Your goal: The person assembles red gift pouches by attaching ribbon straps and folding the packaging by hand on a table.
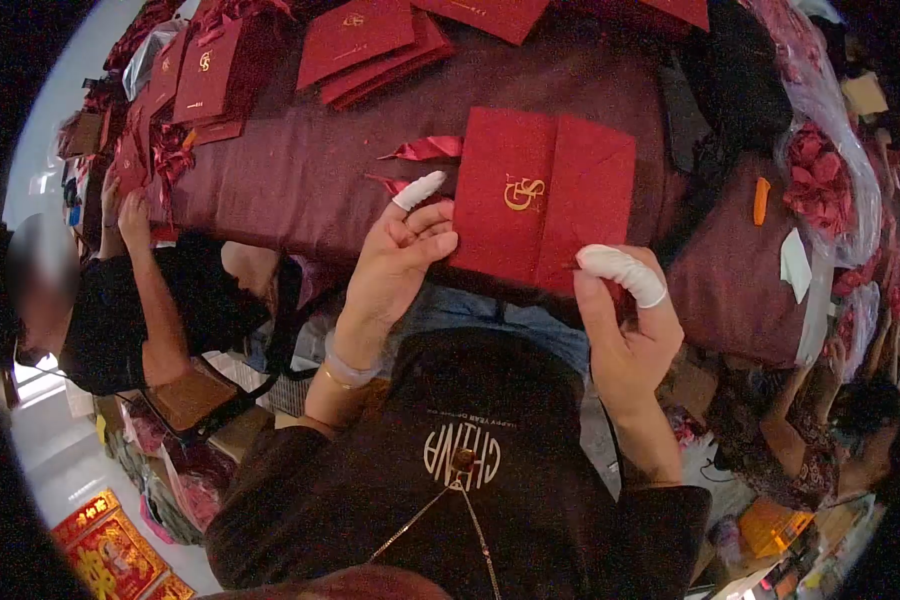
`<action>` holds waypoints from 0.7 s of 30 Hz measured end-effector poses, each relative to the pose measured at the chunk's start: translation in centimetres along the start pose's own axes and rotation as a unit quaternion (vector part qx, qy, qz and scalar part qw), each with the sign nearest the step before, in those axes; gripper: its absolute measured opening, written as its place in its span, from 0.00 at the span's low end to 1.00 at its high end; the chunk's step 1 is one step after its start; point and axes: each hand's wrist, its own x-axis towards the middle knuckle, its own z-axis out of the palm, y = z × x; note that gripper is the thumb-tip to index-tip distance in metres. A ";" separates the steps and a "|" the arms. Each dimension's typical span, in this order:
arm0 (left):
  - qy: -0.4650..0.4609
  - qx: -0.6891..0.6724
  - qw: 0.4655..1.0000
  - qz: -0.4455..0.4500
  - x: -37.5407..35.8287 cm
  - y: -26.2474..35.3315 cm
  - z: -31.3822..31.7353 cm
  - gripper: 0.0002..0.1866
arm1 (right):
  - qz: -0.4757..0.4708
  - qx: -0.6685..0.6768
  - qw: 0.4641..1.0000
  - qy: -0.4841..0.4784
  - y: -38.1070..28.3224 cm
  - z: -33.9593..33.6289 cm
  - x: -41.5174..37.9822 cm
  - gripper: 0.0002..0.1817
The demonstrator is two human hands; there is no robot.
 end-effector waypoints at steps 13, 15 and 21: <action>0.006 0.184 0.974 0.135 -1.2 0.0 1.9 0.29 | -0.010 -0.078 0.996 -0.047 2.2 2.6 1.1 0.10; 0.010 0.222 0.961 0.162 -1.3 0.0 2.1 0.30 | 0.001 -0.089 0.995 -0.053 2.3 2.9 1.3 0.10; 0.014 0.310 0.929 0.202 -1.8 0.4 3.1 0.30 | 0.024 -0.075 0.994 -0.079 4.1 3.7 1.3 0.07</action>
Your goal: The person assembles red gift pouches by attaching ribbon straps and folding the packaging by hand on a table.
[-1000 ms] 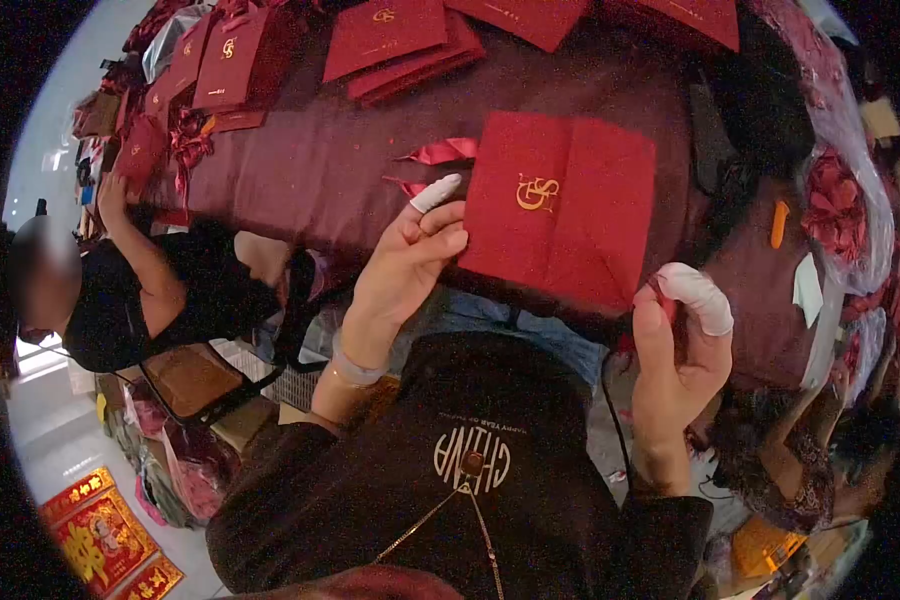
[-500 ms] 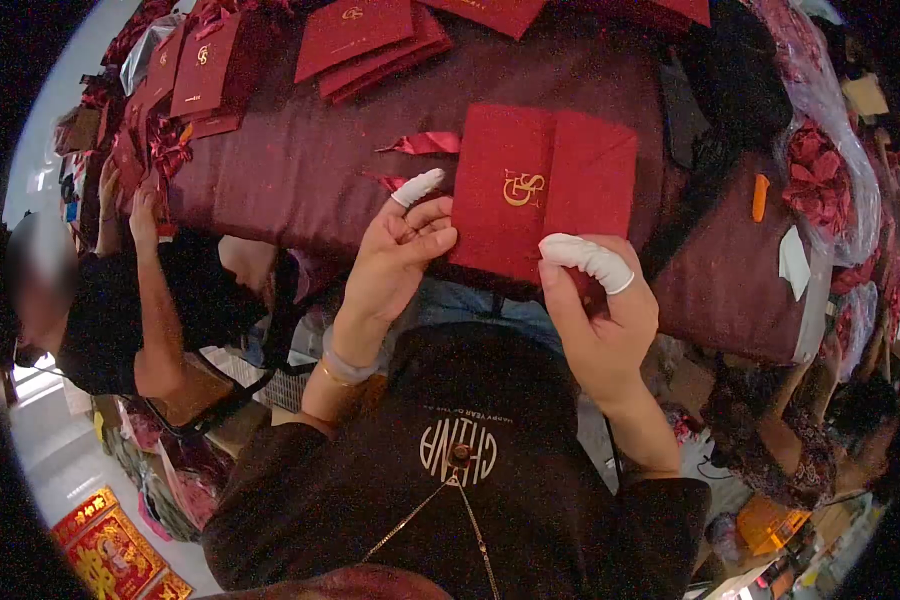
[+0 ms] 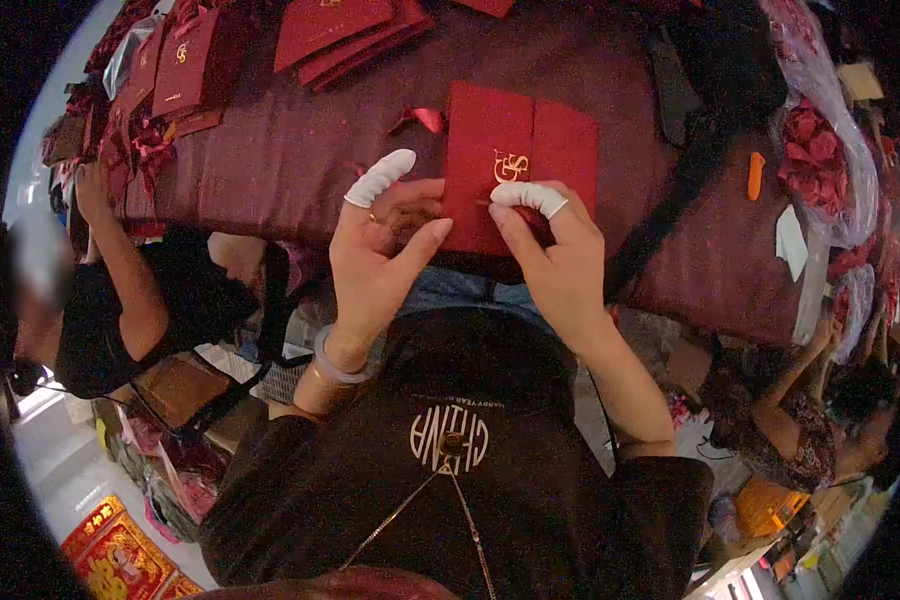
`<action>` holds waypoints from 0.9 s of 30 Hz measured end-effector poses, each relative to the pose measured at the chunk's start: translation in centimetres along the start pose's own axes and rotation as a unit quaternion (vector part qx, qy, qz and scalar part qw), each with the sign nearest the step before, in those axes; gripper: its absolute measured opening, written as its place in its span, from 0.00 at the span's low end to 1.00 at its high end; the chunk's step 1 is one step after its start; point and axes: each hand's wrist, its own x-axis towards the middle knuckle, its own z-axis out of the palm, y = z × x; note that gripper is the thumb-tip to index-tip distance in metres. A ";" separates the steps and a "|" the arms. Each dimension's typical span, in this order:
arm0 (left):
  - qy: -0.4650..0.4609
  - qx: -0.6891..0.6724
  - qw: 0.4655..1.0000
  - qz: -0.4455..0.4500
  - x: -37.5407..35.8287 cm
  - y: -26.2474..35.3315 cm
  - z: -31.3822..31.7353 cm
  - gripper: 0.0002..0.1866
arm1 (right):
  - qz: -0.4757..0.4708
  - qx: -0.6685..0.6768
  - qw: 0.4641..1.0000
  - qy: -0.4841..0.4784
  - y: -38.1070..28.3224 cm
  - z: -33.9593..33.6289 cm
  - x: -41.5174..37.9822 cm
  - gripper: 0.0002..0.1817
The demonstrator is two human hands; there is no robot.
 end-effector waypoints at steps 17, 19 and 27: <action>-0.103 0.152 0.893 0.410 -1.6 3.5 8.5 0.26 | 0.106 0.456 0.854 0.226 0.3 -0.4 -1.7 0.09; -0.143 0.266 0.825 0.477 -1.3 3.8 8.7 0.26 | 0.093 0.409 0.878 0.231 0.6 -0.4 -1.7 0.09; -0.110 0.291 0.816 0.488 -1.3 3.4 8.4 0.26 | 0.037 0.256 0.938 0.231 1.5 -1.1 -1.7 0.09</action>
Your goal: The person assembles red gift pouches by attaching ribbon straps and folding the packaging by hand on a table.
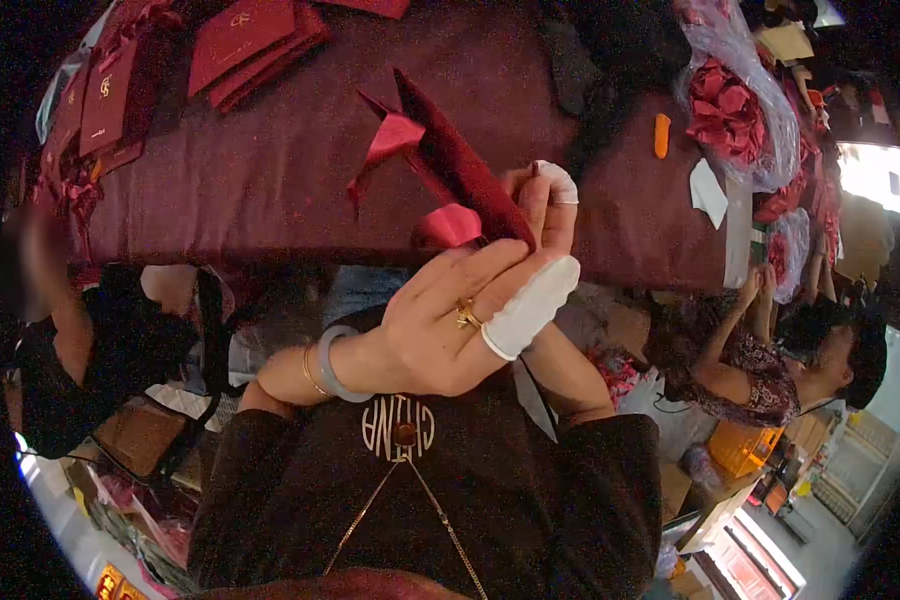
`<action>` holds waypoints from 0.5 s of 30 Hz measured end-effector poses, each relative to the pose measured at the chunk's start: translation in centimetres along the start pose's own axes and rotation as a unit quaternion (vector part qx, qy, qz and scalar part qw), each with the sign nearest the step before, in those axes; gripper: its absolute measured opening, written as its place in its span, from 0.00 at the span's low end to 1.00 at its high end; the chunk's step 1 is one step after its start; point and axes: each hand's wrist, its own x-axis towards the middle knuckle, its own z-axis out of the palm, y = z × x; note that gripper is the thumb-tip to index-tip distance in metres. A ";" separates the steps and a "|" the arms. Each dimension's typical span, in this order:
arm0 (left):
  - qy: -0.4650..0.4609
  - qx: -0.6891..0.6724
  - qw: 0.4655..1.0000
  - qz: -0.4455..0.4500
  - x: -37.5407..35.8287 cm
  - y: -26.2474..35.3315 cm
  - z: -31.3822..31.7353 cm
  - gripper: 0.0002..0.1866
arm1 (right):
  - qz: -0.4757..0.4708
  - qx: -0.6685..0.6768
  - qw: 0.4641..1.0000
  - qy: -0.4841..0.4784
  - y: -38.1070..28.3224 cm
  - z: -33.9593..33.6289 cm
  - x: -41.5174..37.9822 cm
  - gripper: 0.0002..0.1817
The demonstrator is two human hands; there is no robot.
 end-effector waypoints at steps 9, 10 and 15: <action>0.135 -0.178 0.852 -0.473 -7.1 -3.2 -4.6 0.35 | 0.026 -0.049 0.985 -0.164 0.5 2.3 -1.6 0.09; 0.142 -0.217 0.816 -0.517 -7.7 -3.7 -4.9 0.34 | 0.055 -0.082 0.976 -0.193 0.8 2.7 -1.8 0.09; 0.176 -0.270 0.764 -0.559 -8.6 -4.9 -5.5 0.32 | 0.034 -0.144 0.974 -0.171 1.3 4.0 -2.2 0.06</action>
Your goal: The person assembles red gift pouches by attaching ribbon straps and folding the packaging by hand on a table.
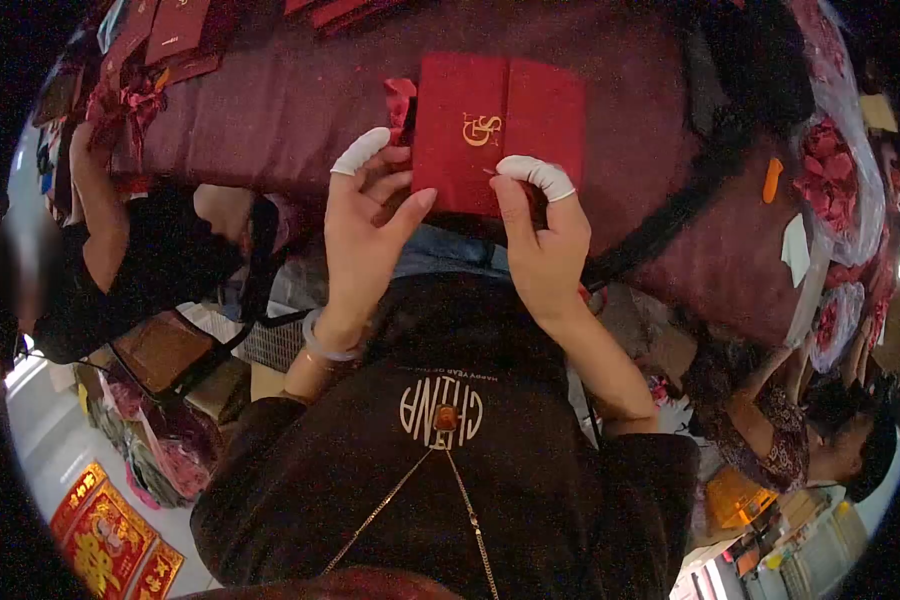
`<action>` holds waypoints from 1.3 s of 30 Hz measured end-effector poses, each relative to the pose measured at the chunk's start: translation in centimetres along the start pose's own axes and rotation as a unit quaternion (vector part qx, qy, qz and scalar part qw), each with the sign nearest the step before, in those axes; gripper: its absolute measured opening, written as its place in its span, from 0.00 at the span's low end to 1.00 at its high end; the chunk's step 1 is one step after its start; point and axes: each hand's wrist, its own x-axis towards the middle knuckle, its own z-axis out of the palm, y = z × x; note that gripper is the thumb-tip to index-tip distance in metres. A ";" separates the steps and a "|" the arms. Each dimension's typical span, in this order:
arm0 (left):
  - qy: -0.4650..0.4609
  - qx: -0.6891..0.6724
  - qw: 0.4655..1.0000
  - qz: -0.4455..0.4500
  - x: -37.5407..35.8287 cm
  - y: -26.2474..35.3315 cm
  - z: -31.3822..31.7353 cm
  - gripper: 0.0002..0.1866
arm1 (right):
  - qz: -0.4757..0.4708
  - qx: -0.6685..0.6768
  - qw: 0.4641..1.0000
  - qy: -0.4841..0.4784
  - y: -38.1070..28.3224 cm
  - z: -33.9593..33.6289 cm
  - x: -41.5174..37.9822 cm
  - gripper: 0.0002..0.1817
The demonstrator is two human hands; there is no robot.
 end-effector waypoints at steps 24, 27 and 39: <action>-0.039 -0.175 0.979 -0.099 1.4 -0.6 -1.7 0.24 | -0.141 -0.155 0.973 -0.101 -3.3 0.9 3.7 0.07; -0.033 -0.132 0.986 -0.099 1.4 -0.4 -1.5 0.24 | -0.138 -0.214 0.959 -0.122 -2.6 1.0 3.7 0.06; -0.029 -0.098 0.993 -0.064 1.2 -0.6 -0.8 0.27 | -0.183 -0.316 0.918 -0.154 -1.5 0.9 3.5 0.06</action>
